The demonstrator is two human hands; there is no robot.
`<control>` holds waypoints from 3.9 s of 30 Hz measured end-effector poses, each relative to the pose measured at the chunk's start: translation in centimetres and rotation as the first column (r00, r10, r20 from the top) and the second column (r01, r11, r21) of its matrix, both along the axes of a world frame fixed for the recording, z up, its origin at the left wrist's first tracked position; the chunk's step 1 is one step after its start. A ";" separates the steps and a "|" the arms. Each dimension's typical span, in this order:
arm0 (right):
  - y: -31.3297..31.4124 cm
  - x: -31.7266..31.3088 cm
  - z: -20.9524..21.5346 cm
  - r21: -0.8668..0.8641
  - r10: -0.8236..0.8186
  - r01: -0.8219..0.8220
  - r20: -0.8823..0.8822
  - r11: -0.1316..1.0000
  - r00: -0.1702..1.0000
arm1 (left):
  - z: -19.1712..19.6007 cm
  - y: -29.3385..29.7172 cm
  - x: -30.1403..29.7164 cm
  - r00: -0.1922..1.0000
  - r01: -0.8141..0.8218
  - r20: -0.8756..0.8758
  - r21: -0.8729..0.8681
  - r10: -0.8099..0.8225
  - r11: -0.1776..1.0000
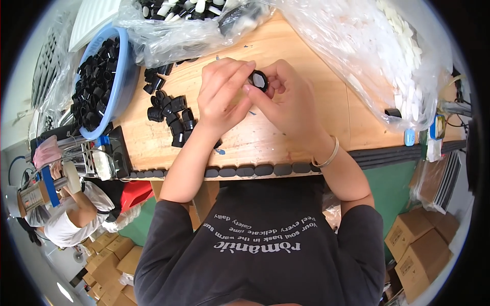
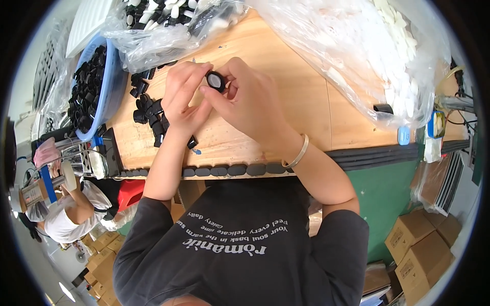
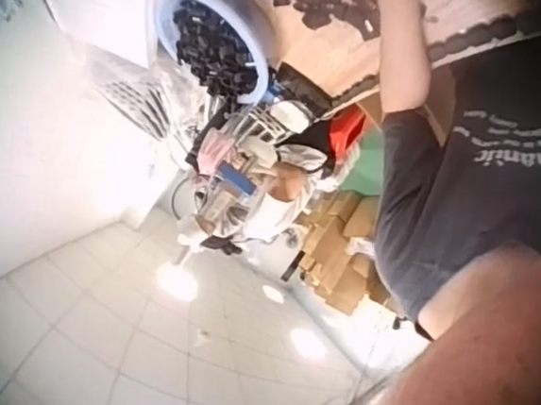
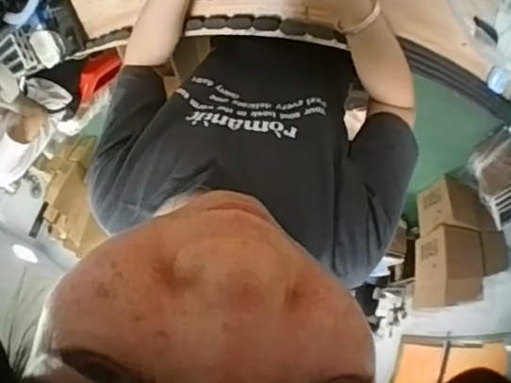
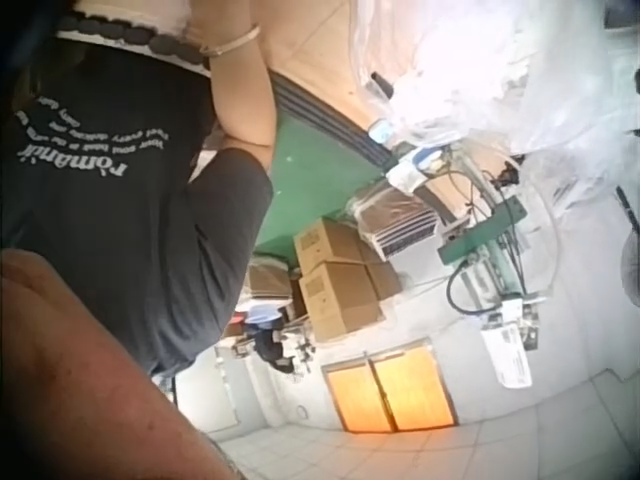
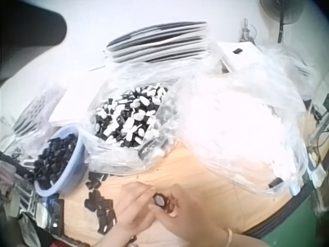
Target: The recorder is manually assembling small black circular housings with white cylindrical inserts at a workbench.
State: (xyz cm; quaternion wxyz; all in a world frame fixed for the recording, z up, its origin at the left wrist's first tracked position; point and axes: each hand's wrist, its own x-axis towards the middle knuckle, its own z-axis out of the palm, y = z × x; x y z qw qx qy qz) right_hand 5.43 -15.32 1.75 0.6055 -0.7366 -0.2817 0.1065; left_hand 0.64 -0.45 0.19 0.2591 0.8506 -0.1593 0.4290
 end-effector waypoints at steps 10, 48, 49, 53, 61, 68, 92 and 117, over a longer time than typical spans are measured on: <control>-0.4 1.0 -0.4 0.282 0.263 -0.155 -0.401 0.947 0.877 | 0.4 0.5 -0.1 0.998 0.054 -0.027 -0.073 -0.056 0.996; -0.5 0.7 0.4 0.187 0.149 -0.083 -0.370 0.979 0.917 | 0.3 0.5 -0.2 0.995 0.036 -0.084 -0.110 -0.045 0.993; -0.4 0.6 0.3 0.188 0.150 -0.084 -0.371 0.979 0.917 | 0.3 0.6 -0.1 0.996 0.037 -0.080 -0.106 -0.046 0.994; -0.3 0.6 0.0 0.271 0.173 -0.083 -0.329 0.959 0.928 | 0.5 0.4 -0.1 0.995 0.048 -0.077 -0.107 -0.057 0.993; 0.1 0.4 -0.3 0.395 0.178 -0.026 -0.354 0.918 0.918 | 0.4 0.5 -0.1 0.996 0.050 -0.067 -0.097 -0.057 0.994; -0.1 0.4 -0.4 0.332 0.198 -0.071 -0.368 0.941 0.908 | 0.4 0.1 -0.2 0.997 0.047 -0.050 -0.070 -0.051 0.996; -4.7 6.2 1.5 -0.124 -0.045 0.037 -0.059 0.992 0.997 | 0.5 1.3 -0.6 0.984 -0.091 -0.165 -0.164 0.064 0.982; -4.4 12.1 1.2 -0.470 -0.152 0.579 0.675 0.666 0.722 | 0.5 1.3 -0.4 0.994 -0.038 -0.109 -0.219 0.014 0.975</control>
